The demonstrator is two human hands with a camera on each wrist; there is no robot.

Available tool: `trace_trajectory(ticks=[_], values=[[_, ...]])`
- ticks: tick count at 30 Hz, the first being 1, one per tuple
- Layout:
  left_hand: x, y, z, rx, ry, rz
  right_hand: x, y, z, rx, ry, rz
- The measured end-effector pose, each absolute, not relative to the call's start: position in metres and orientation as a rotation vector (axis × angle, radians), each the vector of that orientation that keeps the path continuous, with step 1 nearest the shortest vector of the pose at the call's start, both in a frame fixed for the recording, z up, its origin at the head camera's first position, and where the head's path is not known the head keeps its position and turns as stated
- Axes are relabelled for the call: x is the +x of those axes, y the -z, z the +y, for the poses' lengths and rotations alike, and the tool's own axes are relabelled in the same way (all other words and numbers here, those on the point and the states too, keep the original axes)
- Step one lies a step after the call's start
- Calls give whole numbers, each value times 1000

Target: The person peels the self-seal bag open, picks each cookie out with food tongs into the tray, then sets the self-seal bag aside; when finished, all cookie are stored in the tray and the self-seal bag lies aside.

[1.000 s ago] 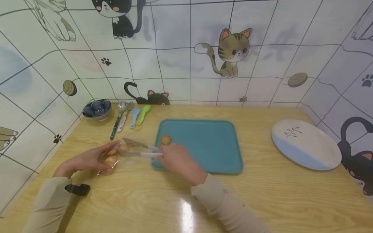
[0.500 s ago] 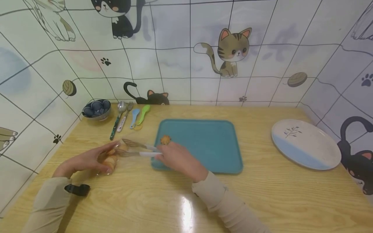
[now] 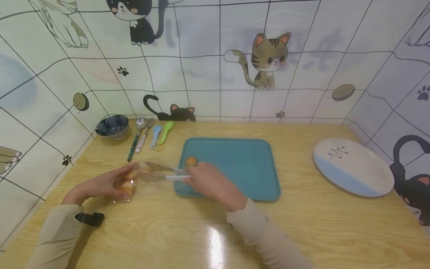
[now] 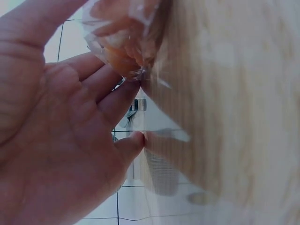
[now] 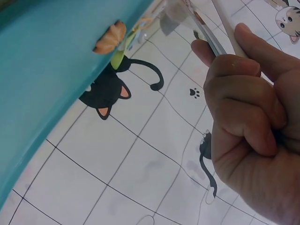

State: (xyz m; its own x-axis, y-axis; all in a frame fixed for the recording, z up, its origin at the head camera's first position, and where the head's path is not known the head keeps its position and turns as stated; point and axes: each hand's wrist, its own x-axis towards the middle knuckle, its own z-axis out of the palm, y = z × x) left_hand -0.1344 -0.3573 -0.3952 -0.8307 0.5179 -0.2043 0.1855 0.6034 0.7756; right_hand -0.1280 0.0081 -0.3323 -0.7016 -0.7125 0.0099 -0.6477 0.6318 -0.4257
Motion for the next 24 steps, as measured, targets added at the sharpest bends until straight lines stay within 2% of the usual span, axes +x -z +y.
trace_trajectory(ticks=[10, 24], values=[[-135, 396, -357, 562, -1090, 2437, -122, 312, 29, -1057, 652, 2624], [-135, 397, -357, 547, -1099, 2427, -124, 319, 29, -1064, 556, 2698]])
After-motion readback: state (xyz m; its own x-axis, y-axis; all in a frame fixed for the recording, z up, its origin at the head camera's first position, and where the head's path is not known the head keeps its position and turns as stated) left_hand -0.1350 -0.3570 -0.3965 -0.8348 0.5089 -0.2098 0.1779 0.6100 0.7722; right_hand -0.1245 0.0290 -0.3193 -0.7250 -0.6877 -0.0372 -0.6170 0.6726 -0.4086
